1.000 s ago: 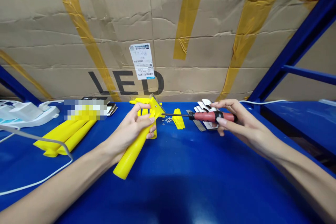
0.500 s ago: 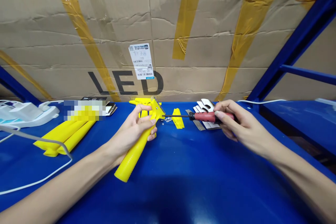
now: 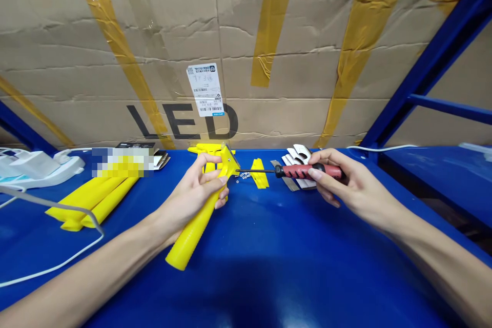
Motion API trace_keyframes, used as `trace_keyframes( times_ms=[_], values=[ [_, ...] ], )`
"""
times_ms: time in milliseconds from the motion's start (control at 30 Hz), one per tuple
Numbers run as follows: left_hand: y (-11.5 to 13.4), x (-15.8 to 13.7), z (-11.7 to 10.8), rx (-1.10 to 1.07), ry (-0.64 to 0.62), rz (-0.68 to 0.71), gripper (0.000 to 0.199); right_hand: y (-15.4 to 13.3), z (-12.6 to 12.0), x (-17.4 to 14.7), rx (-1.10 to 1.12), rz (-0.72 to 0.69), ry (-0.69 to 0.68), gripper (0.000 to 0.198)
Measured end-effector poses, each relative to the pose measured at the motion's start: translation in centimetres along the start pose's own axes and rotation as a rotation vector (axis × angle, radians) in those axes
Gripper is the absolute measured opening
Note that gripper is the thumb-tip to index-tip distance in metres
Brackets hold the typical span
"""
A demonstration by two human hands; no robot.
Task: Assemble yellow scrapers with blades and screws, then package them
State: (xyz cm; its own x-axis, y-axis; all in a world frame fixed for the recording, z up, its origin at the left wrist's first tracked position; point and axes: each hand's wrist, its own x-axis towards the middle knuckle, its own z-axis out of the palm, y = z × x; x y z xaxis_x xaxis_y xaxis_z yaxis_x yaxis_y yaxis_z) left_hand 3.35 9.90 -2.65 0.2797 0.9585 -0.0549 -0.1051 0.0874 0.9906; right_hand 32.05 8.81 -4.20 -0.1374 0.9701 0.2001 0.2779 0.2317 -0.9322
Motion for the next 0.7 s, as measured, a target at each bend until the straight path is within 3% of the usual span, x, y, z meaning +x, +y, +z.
trace_keyframes(
  times_ms=[133, 233, 433, 700],
  values=[
    [0.8, -0.2, 0.1, -0.011, 0.001, 0.054, 0.034, 0.3, 0.4, 0.3, 0.231, 0.147, 0.090, 0.039],
    [1.0, -0.3, 0.2, -0.043, 0.024, 0.034, 0.037, 0.3, 0.3, 0.4, 0.331, 0.146, 0.072, 0.033],
    [0.0, 0.4, 0.2, -0.171, 0.042, -0.092, 0.040, 0.4, -0.7, 0.1, 0.149, -0.020, 0.154, 0.029],
    [0.0, 0.3, 0.2, -0.152, 0.037, -0.136, 0.039, 0.9, -0.8, 0.1, 0.161, -0.226, 0.249, 0.019]
  ],
)
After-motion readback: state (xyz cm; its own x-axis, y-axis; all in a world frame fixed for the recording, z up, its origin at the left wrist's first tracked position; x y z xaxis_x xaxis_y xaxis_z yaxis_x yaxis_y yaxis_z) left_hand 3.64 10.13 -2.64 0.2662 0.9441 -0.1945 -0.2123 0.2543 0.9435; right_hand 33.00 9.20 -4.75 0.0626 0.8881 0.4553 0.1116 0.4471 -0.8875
